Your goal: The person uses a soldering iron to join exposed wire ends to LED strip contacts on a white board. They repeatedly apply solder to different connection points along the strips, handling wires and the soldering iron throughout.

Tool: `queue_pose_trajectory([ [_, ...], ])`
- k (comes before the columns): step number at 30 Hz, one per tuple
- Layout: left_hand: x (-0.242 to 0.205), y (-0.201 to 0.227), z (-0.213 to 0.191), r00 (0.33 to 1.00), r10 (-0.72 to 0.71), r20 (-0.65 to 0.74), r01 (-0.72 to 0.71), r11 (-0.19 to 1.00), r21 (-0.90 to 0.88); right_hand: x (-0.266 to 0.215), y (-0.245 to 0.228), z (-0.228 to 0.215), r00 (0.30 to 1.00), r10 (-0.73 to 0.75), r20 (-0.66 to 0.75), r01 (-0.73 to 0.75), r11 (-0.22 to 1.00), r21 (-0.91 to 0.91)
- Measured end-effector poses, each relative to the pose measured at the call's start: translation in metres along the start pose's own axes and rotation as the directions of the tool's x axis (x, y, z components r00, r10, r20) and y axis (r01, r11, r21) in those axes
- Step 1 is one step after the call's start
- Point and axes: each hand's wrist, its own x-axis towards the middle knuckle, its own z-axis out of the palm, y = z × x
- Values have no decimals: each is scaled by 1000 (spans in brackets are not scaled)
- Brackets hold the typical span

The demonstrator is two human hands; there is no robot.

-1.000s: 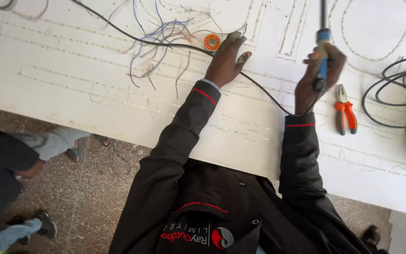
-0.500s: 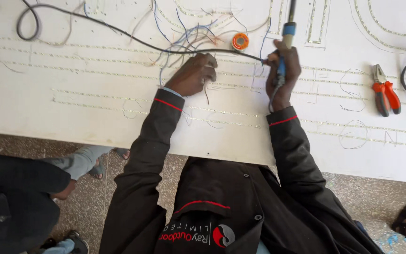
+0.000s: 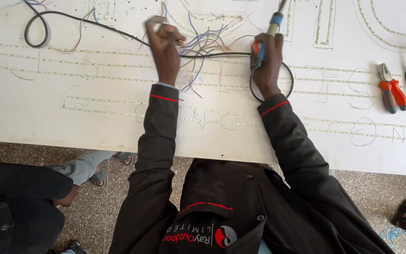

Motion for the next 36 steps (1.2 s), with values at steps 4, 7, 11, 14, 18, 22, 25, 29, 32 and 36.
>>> queue_pose_trajectory([
  [4, 21, -4, -9, 996, -34, -83, 50, 977, 206, 0, -6, -18, 980, -120, -161, 117, 993, -23],
  [7, 31, -44, -3, 933, 172, 317, -325, 782, 532, -1, -22, -30, 969, -184, -168, 182, 983, -27],
  [11, 25, -78, 30, 889, -145, 435, -317, 489, 813, -8, -31, -32, 966, -203, -158, 200, 979, -32],
  [14, 18, -84, 47, 861, -328, 388, -318, 248, 915, -16, -28, -29, 972, -183, -148, 186, 982, 10],
  [18, 13, -95, 49, 826, -273, 493, -433, 255, 865, -21, -22, -32, 979, -166, -121, 167, 986, -3],
  [22, 12, -110, 37, 835, -10, 550, -485, 457, 746, -27, -13, -31, 984, -132, -118, 132, 991, -2],
  [25, 15, -107, 30, 820, 86, 566, -525, 506, 684, -28, -10, -30, 985, -112, -129, 112, 994, -12],
  [29, 22, -124, 35, 826, 92, 556, -542, 400, 739, -30, -8, -31, 987, -96, -132, 96, 995, -4],
  [32, 30, -123, 36, 857, -7, 515, -457, 452, 766, -32, -14, -36, 987, -86, -134, 86, 996, -5],
  [36, 45, -102, 37, 923, 27, 385, -263, 774, 577, -33, -27, -46, 990, -114, -81, 118, 992, 38],
])
